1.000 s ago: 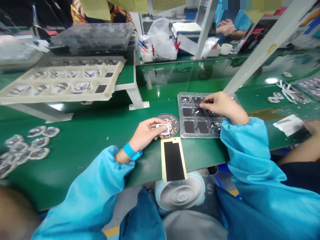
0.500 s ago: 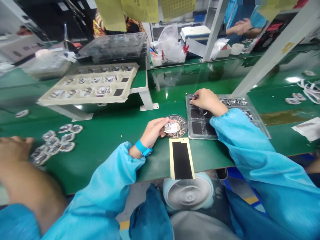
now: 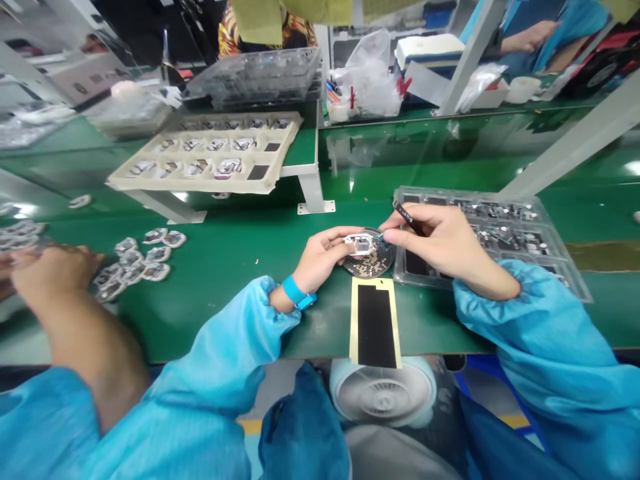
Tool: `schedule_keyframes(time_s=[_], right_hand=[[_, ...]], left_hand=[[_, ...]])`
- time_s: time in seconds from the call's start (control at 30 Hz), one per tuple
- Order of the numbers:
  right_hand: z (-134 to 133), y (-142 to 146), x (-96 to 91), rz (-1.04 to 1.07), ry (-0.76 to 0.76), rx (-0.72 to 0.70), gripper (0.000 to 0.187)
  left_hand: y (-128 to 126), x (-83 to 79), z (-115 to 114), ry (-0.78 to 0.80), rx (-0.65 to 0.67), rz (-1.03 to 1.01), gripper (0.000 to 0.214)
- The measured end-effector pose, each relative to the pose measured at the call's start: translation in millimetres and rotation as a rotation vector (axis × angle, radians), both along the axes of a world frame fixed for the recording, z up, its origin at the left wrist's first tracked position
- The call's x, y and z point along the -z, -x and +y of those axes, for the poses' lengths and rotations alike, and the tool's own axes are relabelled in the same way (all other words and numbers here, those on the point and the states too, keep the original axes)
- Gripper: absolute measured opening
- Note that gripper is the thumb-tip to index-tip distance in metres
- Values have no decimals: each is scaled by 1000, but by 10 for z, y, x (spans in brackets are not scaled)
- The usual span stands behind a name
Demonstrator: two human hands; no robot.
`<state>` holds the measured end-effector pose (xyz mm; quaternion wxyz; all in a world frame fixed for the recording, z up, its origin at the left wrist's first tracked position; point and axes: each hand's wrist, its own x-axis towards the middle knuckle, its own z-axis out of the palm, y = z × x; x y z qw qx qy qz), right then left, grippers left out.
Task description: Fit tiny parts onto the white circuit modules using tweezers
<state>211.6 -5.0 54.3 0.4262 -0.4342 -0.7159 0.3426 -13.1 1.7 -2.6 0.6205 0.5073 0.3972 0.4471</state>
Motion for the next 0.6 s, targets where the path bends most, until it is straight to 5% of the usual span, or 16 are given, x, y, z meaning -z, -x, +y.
schedule_keyframes(time_s=[0.27,0.6], right_hand=[[45,67,278,160,380,5,31],[-3,162,268,197,441,36,35]], left_hand=[[-11,90,4,-113,14,-78,60],[-51,105,-79,-248,-10,15,65]])
